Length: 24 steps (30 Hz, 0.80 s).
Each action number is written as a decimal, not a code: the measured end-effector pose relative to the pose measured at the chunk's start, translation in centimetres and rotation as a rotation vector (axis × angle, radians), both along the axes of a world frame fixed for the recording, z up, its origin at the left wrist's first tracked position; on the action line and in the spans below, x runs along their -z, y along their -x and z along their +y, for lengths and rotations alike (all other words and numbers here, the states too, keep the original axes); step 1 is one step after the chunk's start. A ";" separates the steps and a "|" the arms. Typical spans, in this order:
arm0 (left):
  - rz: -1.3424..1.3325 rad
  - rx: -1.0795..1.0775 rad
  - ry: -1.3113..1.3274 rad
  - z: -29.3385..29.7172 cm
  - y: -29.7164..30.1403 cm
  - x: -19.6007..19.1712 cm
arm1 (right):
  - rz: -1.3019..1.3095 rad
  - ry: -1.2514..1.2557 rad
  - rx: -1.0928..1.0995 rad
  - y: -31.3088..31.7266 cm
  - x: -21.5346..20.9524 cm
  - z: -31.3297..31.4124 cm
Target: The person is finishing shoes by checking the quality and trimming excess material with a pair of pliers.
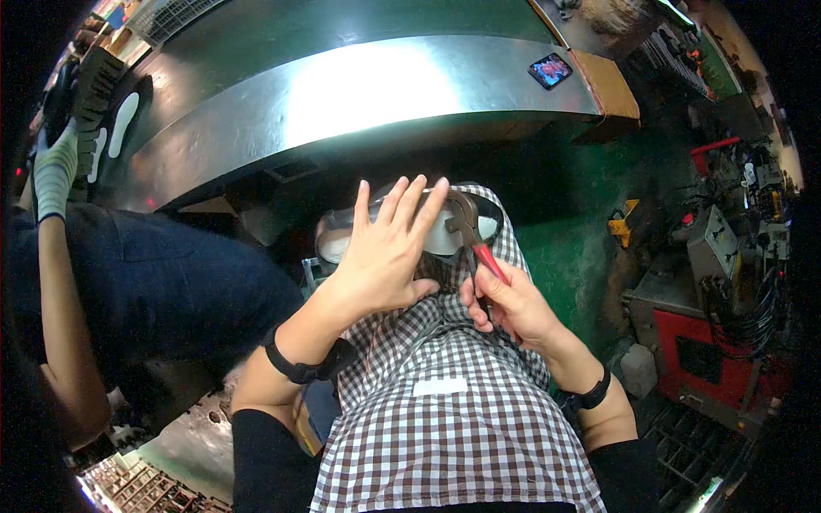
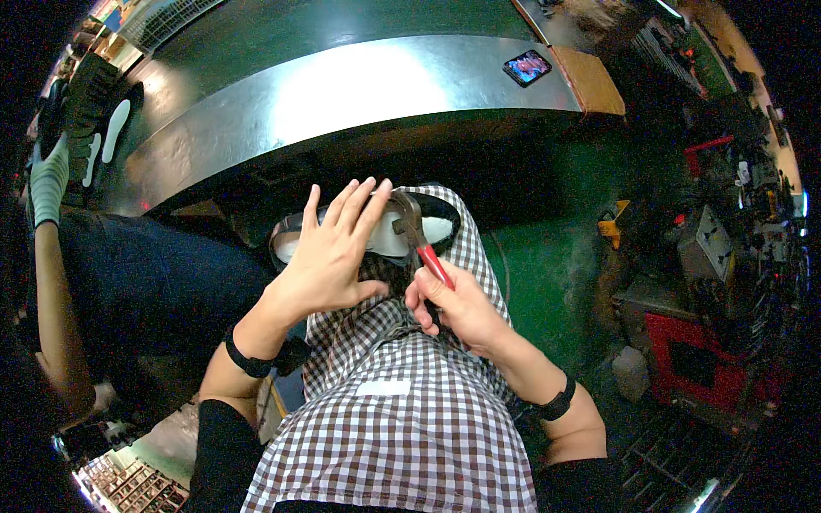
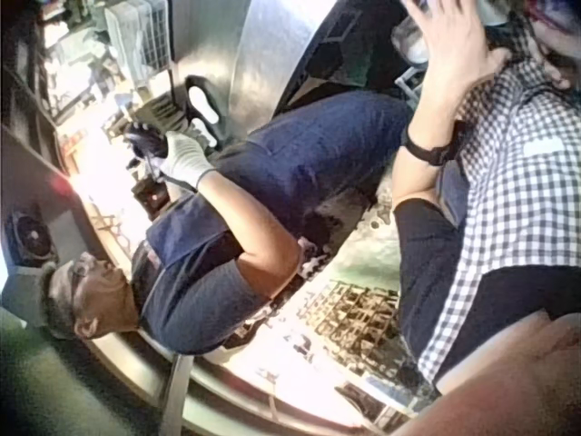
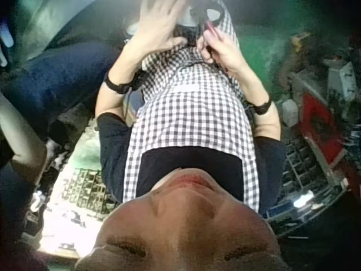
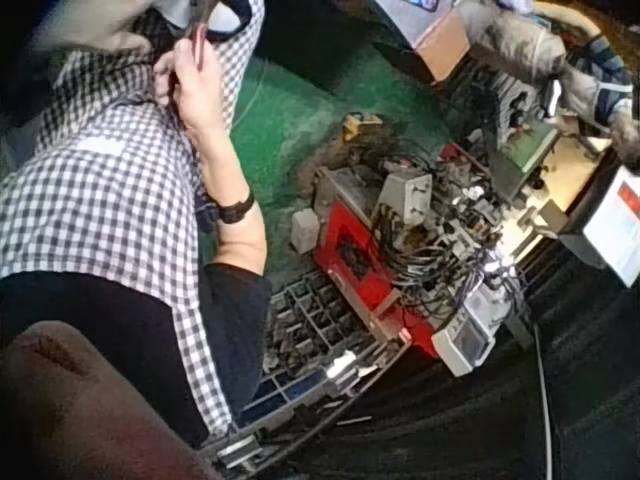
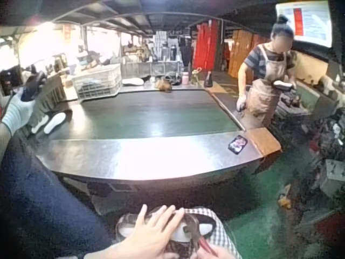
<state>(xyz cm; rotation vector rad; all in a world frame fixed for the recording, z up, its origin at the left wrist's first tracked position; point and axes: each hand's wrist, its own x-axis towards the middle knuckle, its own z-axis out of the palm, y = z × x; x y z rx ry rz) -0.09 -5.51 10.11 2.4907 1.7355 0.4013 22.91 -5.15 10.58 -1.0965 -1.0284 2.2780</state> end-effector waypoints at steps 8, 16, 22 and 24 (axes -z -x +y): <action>0.017 -0.068 -0.119 1.3 -0.1 2.2 | -0.080 0.036 -0.088 -0.3 -1.9 1.0; 0.012 -0.066 -0.173 1.4 -0.4 2.4 | -0.101 0.011 -0.070 -0.1 -2.0 1.1; 0.004 -0.081 -0.181 1.5 -0.5 1.7 | -0.168 -0.180 -0.009 0.4 1.5 0.2; -0.027 -0.083 -0.151 1.8 -0.3 2.0 | -0.245 -0.345 0.051 0.6 4.0 -1.0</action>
